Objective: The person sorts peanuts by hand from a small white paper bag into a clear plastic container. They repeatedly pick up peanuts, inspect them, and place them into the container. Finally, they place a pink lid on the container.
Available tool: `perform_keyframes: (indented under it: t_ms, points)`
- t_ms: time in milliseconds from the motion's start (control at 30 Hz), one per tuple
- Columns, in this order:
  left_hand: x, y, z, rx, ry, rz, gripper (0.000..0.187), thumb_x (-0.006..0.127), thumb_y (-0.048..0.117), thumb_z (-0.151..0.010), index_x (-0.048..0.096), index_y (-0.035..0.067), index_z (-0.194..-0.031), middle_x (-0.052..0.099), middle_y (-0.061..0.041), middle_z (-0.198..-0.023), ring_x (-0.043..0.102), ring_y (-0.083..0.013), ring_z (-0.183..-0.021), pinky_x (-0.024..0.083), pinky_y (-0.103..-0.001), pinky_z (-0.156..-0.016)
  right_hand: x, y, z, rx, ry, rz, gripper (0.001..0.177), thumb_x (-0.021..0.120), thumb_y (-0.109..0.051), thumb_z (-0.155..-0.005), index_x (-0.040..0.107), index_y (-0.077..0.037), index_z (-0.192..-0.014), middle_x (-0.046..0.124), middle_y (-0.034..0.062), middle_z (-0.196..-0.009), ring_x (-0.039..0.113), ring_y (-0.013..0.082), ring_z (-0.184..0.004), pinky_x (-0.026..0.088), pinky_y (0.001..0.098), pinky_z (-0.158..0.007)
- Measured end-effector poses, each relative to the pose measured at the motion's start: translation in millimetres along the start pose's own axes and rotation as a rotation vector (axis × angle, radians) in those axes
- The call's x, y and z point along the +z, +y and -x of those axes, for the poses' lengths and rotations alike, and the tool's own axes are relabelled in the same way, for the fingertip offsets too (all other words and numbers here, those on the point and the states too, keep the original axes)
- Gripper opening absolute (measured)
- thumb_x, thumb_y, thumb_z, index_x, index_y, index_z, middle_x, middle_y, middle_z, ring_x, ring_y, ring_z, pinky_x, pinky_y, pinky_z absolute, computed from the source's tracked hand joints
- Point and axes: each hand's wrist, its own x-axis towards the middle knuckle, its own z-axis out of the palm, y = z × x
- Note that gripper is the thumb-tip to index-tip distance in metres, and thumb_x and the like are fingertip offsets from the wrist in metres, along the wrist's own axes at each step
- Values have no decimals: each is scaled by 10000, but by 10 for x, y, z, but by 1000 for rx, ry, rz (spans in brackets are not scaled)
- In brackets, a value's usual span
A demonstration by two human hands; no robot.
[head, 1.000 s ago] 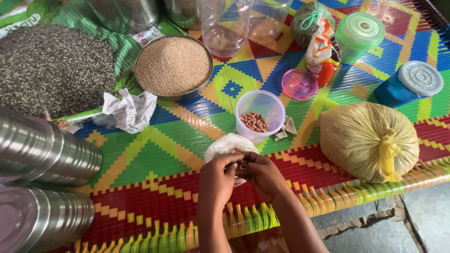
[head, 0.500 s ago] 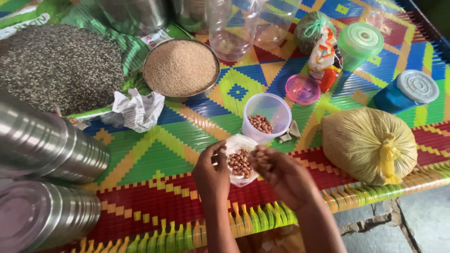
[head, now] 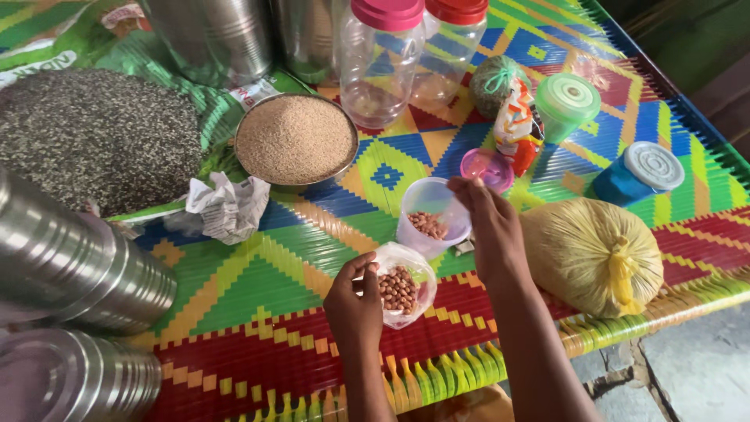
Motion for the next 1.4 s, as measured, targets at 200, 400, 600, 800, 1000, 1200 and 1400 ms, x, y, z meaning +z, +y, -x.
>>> perform_keyframes:
  t_ms: [200, 400, 600, 800, 1000, 1200, 1400]
  points:
    - [35, 9, 2, -133, -43, 15, 177, 668, 188, -943, 775, 156, -1080, 802, -17, -1025, 761, -166, -757, 573, -322, -655, -113, 125, 646, -102, 89, 208, 323, 515, -218, -1076, 710, 20, -1176, 758, 89, -1119, 700, 162, -980, 573, 309, -896]
    - [97, 30, 92, -62, -51, -137, 169, 623, 82, -899, 787, 124, -899, 814, -30, -913, 772, -196, -738, 577, -360, -687, -9, 724, 1031, 144, -178, 550, 179, 671, -143, -918, 720, -88, -1082, 765, 104, -1060, 746, 214, -903, 589, 329, -815]
    - [135, 92, 133, -30, -13, -168, 126, 656, 82, -896, 777, 115, -912, 798, -61, -883, 774, -207, -761, 585, -355, -708, -65, 867, 1061, -327, -484, 977, 306, 802, -70, -648, 727, -69, -945, 670, 133, -987, 602, 373, -1006, 510, 459, -846]
    - [172, 135, 239, 132, 46, -124, 187, 616, 31, -887, 779, 75, -969, 807, -78, -944, 781, -188, -829, 602, -344, -733, -61, 871, 1055, -328, -302, 912, 129, 753, -81, -775, 716, -87, -898, 680, 96, -939, 622, 337, -979, 529, 451, -839]
    - [205, 128, 387, 163, -46, -88, 170, 640, 47, -921, 769, 65, -1029, 806, -91, -1006, 805, -207, -889, 626, -334, -802, -170, 784, 1027, -110, -485, 903, 105, 717, -123, -857, 751, -67, -939, 717, 146, -920, 675, 369, -928, 537, 484, -812]
    - [362, -187, 415, 353, -123, -614, 308, 667, 33, -845, 719, 2, -1147, 709, -242, -1080, 680, -433, -1004, 547, -508, -855, -323, 799, 909, -78, -236, 613, 231, 681, -91, -857, 768, -64, -1070, 763, 156, -1052, 748, 321, -976, 583, 412, -852]
    - [577, -573, 320, 117, 13, -927, 172, 578, 59, -857, 681, 22, -990, 664, -213, -1084, 664, -432, -1018, 552, -512, -878, -363, 1042, 813, -12, -188, 507, 318, 626, -18, -832, 763, -63, -1116, 747, 182, -1087, 726, 349, -1031, 566, 427, -895]
